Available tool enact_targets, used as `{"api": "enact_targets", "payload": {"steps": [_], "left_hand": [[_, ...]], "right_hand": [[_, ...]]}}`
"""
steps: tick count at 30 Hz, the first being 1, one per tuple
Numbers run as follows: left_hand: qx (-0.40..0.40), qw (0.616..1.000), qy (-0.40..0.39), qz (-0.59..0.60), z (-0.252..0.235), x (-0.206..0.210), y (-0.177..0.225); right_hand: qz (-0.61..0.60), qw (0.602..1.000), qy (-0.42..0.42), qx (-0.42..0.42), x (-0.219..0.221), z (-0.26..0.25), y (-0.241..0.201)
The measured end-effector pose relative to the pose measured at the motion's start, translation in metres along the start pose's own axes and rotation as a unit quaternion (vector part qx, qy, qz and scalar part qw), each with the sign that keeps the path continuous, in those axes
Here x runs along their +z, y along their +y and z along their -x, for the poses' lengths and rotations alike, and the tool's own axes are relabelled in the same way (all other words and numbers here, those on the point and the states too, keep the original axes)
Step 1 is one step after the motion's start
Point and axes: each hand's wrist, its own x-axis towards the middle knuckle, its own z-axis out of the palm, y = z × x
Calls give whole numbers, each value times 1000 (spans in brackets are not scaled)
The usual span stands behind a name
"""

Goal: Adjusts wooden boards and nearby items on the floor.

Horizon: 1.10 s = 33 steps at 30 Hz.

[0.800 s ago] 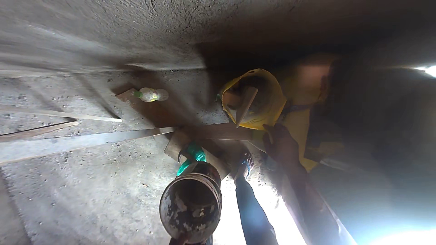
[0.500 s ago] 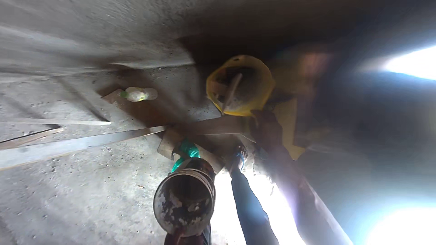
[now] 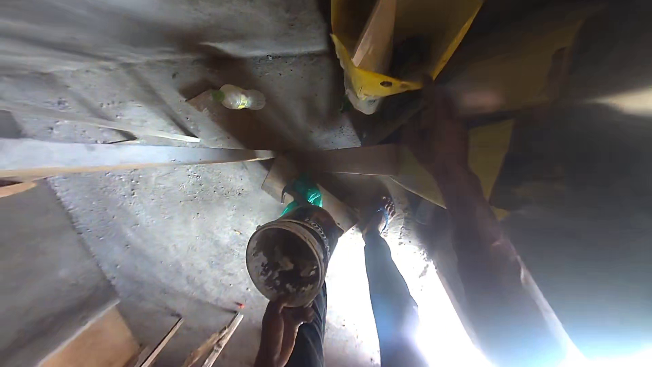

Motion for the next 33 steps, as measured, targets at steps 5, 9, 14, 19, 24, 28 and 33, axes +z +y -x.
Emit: {"api": "enact_targets", "payload": {"steps": [5,9,14,19,24,28,33], "left_hand": [[1,999,28,39,-6,-12,6],[-3,993,26,111,-19,-18,17],[47,993,-10,111,-55,-31,23],[73,993,-19,88,-98,-18,46],[80,987,-38,132,-119,-12,59],[96,981,-52,163,-127,-16,62],[105,981,-39,158,-142,-28,71]], "right_hand": [[-74,995,62,37,-19,71,1],[-27,994,85,59,-14,154,19],[3,967,-217,134,56,207,26],[-84,969,-107,206,91,224,11],[-17,961,-198,191,122,251,4],[53,916,-377,130,206,215,-24],[43,891,-437,112,284,189,-27]]}}
